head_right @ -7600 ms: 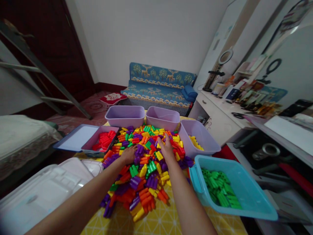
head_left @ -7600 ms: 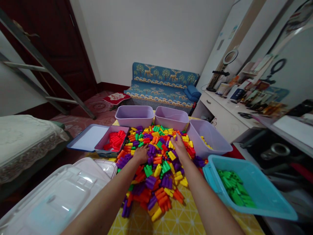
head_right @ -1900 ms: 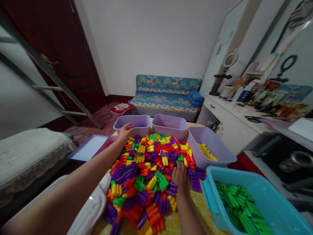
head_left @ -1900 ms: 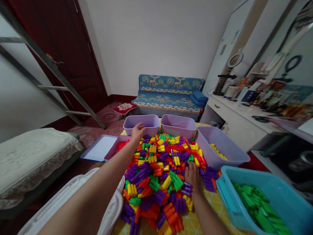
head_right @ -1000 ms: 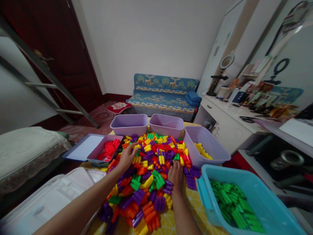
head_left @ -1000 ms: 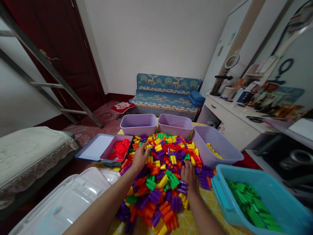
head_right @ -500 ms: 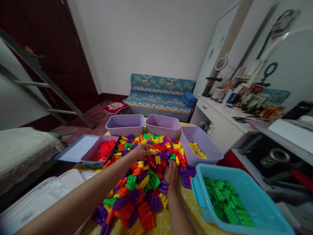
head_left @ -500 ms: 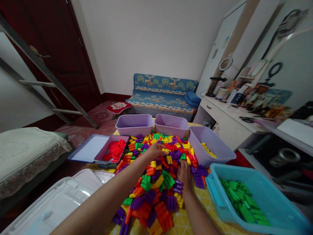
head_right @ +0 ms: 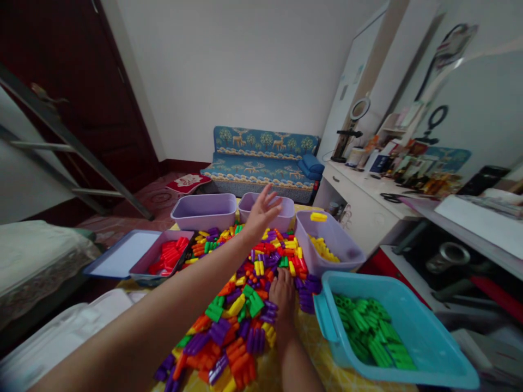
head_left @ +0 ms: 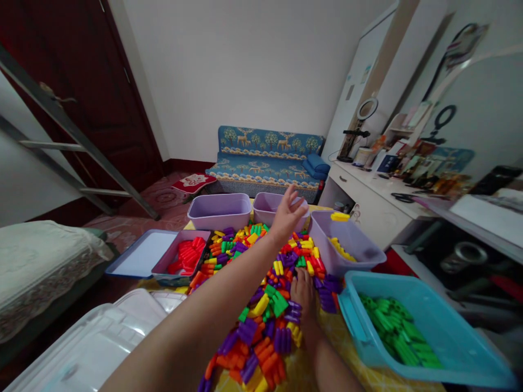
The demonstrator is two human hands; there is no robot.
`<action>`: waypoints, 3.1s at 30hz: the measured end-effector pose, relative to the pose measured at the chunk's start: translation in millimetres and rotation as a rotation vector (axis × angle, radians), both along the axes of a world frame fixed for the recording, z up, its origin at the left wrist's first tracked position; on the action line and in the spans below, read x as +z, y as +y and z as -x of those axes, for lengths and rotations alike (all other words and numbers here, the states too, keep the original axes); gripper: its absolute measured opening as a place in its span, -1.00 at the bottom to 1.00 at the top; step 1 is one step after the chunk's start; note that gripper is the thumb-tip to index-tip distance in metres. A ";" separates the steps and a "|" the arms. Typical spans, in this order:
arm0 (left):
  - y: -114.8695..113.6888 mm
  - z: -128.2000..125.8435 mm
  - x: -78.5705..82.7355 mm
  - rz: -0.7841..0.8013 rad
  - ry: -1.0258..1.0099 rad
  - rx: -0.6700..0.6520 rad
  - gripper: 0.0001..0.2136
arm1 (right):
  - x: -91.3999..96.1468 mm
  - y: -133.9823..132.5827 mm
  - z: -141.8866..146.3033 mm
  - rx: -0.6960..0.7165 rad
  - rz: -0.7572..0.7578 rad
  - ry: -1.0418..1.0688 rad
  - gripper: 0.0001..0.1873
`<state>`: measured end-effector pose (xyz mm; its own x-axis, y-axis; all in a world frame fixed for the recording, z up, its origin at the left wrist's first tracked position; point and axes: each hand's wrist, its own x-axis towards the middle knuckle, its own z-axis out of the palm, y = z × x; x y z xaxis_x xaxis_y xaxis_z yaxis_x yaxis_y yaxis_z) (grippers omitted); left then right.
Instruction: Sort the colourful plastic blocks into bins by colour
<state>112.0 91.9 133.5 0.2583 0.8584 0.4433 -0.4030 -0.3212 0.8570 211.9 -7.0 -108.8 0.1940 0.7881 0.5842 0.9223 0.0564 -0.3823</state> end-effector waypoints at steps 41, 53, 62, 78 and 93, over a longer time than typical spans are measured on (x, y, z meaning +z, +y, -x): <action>-81.1 164.8 -179.6 -0.170 1.350 0.778 -0.63 | -8.7 10.7 -7.3 0.067 0.007 0.064 -0.58; -82.5 165.0 -181.5 -0.207 1.463 0.826 -0.65 | -4.3 7.8 -5.9 0.078 0.028 0.078 -0.58; -84.6 164.6 -179.3 -0.203 1.479 0.832 -0.66 | -0.7 5.9 -3.7 0.077 0.036 0.125 -0.55; -85.3 164.8 -179.4 -0.224 1.469 0.832 -0.65 | 28.8 5.4 -20.5 0.169 0.223 0.688 -0.55; -87.2 164.6 -174.2 -0.195 1.491 0.799 -0.62 | 108.9 -42.8 29.2 0.264 0.100 1.579 -0.57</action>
<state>-52.6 4.6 -40.8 0.0796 0.9370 0.3401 0.9559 -0.1685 0.2404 182.7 -49.8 0.1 0.3834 0.9167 -0.1128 -0.4117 0.0603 -0.9093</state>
